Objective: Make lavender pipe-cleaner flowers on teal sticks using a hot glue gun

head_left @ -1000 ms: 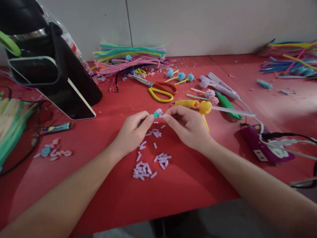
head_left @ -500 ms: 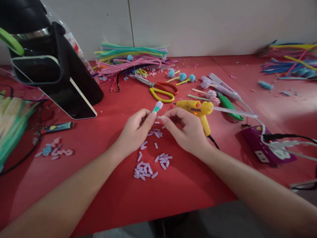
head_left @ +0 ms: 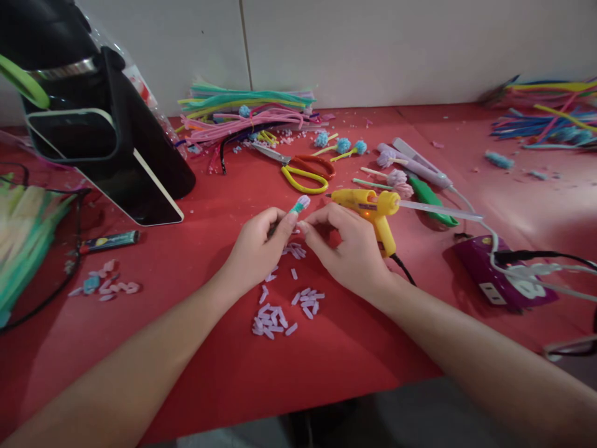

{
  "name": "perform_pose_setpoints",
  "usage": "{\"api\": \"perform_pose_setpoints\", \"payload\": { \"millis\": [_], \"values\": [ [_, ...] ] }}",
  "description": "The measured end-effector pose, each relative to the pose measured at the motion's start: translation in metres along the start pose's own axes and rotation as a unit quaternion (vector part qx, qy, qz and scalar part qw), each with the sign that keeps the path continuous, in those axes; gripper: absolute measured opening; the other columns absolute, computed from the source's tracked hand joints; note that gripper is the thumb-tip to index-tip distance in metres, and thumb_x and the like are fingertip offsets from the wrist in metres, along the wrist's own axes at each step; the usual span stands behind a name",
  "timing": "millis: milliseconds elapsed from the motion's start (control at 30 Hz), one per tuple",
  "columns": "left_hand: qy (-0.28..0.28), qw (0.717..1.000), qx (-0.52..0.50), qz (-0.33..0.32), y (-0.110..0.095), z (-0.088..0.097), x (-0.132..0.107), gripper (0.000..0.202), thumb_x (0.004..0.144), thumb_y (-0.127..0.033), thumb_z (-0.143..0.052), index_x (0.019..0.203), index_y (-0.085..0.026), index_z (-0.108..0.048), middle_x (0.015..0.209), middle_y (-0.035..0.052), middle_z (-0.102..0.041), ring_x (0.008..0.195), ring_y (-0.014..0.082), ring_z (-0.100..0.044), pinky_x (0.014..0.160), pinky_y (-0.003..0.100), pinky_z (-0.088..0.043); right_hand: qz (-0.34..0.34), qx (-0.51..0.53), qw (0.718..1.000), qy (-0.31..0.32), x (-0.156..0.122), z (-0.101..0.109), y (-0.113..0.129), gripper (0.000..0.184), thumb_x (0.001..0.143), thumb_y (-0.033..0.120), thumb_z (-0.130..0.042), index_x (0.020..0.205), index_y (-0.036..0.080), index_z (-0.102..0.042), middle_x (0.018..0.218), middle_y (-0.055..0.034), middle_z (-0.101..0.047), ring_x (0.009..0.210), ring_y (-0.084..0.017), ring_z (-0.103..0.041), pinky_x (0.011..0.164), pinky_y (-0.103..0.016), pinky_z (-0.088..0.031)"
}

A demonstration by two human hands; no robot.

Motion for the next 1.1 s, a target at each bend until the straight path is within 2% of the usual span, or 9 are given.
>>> {"api": "perform_pose_setpoints", "payload": {
  "millis": [233,433,700,867,1033,1100],
  "values": [
    [-0.001,1.000,-0.016,-0.002,0.000,0.000,0.000,0.047,0.098,-0.058,-0.053,0.071,-0.019,-0.051,0.063,-0.0029,-0.049,0.056,0.0100,-0.042,0.053,0.025,-0.035,0.002,-0.026,1.000,-0.003,0.001,-0.001,-0.001,0.012,0.093,0.019,-0.063,0.082,0.023,-0.059,0.077,-0.0008,-0.068,0.070,-0.016,-0.059,0.066,-0.031,-0.047],
    [0.010,1.000,0.002,-0.010,0.003,-0.002,0.000,0.044,0.099,-0.055,-0.051,0.076,-0.018,-0.056,0.067,-0.0014,-0.055,0.061,0.0112,-0.049,0.058,0.026,-0.037,0.016,-0.024,1.000,0.005,0.000,-0.003,0.000,0.012,0.093,0.016,-0.063,0.083,0.023,-0.060,0.078,-0.0005,-0.069,0.070,-0.015,-0.059,0.069,-0.031,-0.047],
    [0.003,0.999,0.026,-0.020,0.000,0.000,0.000,0.038,0.102,-0.044,-0.049,0.074,-0.019,-0.051,0.063,-0.0032,-0.049,0.057,0.0101,-0.043,0.056,0.025,-0.036,0.017,-0.023,0.999,0.014,-0.001,-0.002,0.000,0.010,0.092,0.016,-0.061,0.085,0.023,-0.059,0.081,-0.0011,-0.069,0.071,-0.016,-0.059,0.070,-0.031,-0.048],
    [0.002,1.000,-0.011,-0.007,0.004,0.002,0.000,0.037,0.102,-0.045,-0.049,0.074,-0.020,-0.050,0.063,-0.0034,-0.049,0.054,0.0092,-0.042,0.052,0.025,-0.036,-0.033,0.008,0.999,0.000,0.000,0.006,-0.006,0.011,0.096,0.024,-0.060,0.085,0.022,-0.059,0.080,-0.0020,-0.067,0.071,-0.015,-0.058,0.068,-0.031,-0.048],
    [0.020,0.998,-0.056,0.003,0.006,0.006,0.001,0.035,0.102,-0.043,-0.050,0.076,-0.019,-0.051,0.063,-0.0042,-0.048,0.051,0.0082,-0.041,0.052,0.025,-0.035,-0.103,0.124,0.987,0.002,0.003,0.011,-0.012,0.016,0.099,0.030,-0.057,0.085,0.021,-0.058,0.076,-0.0002,-0.061,0.066,-0.013,-0.054,0.062,-0.029,-0.046],
    [0.028,0.997,-0.067,0.009,0.005,0.007,0.002,0.034,0.101,-0.040,-0.050,0.074,-0.019,-0.051,0.062,-0.0043,-0.047,0.050,0.0080,-0.040,0.051,0.025,-0.034,-0.115,0.142,0.983,0.003,0.004,0.011,-0.013,0.016,0.098,0.031,-0.058,0.085,0.021,-0.059,0.076,0.0004,-0.060,0.066,-0.013,-0.054,0.062,-0.028,-0.046]
  ]
}}
Point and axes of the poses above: each hand's wrist, its own x-axis towards the middle knuckle, its own z-axis out of the back of the hand, y = z × x, the point moved 3 cm from there along x, towards the middle knuckle
